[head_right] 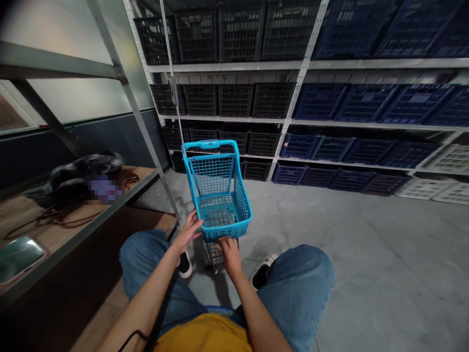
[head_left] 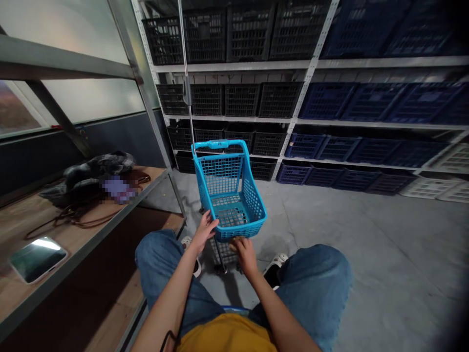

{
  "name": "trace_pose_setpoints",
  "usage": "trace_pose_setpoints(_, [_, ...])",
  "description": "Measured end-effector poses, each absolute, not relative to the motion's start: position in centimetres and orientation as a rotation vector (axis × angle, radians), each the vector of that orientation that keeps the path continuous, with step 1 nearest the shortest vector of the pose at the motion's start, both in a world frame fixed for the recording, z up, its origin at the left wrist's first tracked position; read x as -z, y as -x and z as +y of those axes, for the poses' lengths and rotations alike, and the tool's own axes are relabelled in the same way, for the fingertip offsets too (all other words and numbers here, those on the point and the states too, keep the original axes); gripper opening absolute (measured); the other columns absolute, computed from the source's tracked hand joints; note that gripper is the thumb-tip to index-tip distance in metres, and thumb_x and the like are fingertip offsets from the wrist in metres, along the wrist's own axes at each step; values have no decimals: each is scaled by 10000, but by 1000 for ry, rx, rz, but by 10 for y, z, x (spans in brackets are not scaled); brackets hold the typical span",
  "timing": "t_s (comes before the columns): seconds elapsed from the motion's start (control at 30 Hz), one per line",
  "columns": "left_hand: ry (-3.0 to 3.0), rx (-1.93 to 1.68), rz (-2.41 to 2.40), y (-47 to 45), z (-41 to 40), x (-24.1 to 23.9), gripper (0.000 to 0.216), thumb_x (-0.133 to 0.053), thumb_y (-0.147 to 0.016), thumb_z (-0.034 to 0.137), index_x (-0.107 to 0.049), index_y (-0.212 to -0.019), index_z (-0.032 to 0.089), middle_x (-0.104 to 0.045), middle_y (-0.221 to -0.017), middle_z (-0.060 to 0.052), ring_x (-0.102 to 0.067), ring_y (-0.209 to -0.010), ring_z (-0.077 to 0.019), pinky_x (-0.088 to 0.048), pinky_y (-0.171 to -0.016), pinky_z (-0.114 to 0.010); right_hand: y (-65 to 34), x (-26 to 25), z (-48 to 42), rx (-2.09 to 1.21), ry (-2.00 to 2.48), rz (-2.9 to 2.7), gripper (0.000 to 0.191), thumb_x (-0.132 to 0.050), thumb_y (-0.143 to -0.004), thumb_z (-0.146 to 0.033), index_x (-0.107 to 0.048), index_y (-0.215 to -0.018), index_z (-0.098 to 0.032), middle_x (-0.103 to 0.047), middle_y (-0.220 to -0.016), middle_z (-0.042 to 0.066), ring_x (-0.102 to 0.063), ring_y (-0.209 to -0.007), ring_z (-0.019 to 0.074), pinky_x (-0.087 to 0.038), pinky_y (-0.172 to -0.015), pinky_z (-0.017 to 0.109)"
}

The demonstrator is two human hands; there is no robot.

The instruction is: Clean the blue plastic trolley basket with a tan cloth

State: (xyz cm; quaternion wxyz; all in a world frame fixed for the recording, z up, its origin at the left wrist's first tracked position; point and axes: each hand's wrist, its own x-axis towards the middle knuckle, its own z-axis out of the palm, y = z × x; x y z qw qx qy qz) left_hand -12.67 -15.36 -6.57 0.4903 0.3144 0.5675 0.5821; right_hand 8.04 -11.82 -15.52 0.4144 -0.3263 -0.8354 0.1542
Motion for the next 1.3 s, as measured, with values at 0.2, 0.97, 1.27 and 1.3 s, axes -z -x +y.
trace_pose_setpoints(0.2, [-778, -1405, 1368, 127, -154, 63, 696, -653, -799, 527, -337, -1407, 403, -341, -1533, -69, -441, -1312, -272, -471, -919, -389, -90, 152, -109, -409, 948, -1885, 290, -466, -773, -86, -647, -954, -223, -570, -985, 64, -515, -953, 229, -464, -833, 395])
trace_pose_setpoints(0.97, [-731, -1410, 1413, 124, -151, 61, 716, -688, -770, 522, -342, -1387, 411, -365, -1521, -54, -433, -1320, -254, -476, -906, -368, -98, 137, -74, -456, 1231, -1373, 91, -464, -856, -240, -526, -799, -205, -551, -846, 44, -502, -838, 197, -403, -776, 323])
trace_pose_setpoints(1.27, [-755, -1407, 1392, 134, -154, 59, 698, -672, -787, 521, -349, -1399, 428, -366, -1523, -41, -435, -1326, -249, -481, -925, -373, -88, 154, -96, -612, 1093, -1525, 56, -518, -839, -246, -548, -807, -211, -575, -852, 35, -514, -821, 188, -437, -745, 317])
trace_pose_setpoints(1.3, [-760, -1407, 1389, 134, -154, 59, 700, -676, -783, 521, -352, -1396, 428, -376, -1517, -41, -440, -1321, -247, -482, -925, -372, -100, 151, -85, -543, 1170, -1437, 62, -505, -825, -236, -560, -822, -208, -568, -859, 43, -512, -828, 195, -434, -741, 319])
